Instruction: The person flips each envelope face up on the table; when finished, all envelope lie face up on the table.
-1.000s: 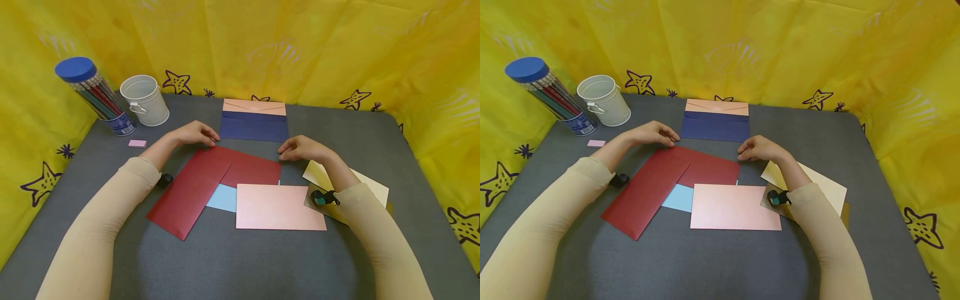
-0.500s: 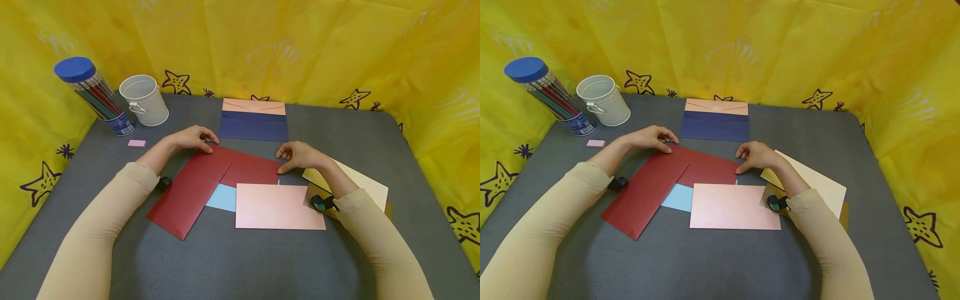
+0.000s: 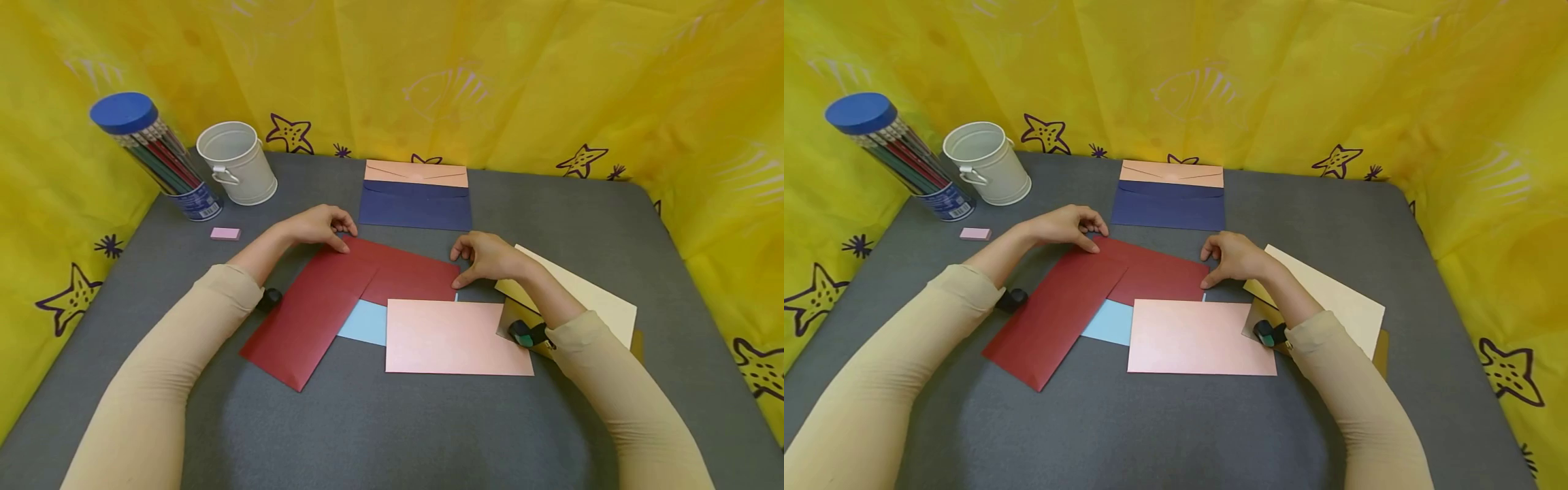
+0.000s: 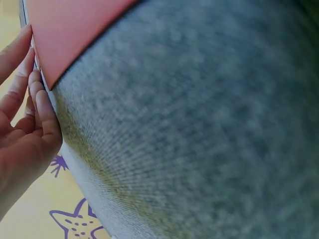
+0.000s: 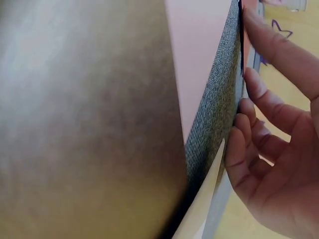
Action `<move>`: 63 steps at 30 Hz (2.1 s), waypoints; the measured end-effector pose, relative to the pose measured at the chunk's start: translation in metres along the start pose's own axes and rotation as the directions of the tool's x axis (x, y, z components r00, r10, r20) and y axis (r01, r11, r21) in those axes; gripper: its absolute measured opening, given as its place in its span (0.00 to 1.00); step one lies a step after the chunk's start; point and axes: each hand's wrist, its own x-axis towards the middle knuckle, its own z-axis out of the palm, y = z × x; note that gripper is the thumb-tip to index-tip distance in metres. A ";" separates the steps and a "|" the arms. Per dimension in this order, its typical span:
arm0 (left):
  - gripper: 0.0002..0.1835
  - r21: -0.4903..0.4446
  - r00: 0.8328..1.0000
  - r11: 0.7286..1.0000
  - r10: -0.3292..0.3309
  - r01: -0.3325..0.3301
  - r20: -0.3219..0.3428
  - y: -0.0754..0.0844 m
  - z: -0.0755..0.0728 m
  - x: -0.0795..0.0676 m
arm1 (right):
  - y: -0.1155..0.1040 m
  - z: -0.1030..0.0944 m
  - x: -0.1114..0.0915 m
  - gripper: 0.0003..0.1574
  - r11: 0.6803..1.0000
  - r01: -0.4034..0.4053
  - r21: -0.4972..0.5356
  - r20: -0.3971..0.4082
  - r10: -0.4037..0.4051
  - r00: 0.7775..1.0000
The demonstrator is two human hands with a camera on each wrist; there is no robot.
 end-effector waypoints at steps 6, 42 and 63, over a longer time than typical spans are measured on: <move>0.18 0.035 1.000 0.999 -0.004 0.005 -0.016 0.002 0.002 0.002 | -0.003 0.002 0.000 0.28 1.000 -0.008 -0.030 -0.025 0.008 1.000; 0.15 -0.252 0.994 0.964 -0.099 0.084 -0.050 0.009 -0.006 0.010 | 0.002 -0.022 0.003 0.15 0.844 -0.118 0.523 0.062 0.101 0.993; 0.21 -0.510 0.961 0.859 -0.167 0.033 -0.219 0.016 -0.011 0.009 | -0.002 -0.039 -0.003 0.16 0.759 -0.066 0.647 -0.169 0.228 0.959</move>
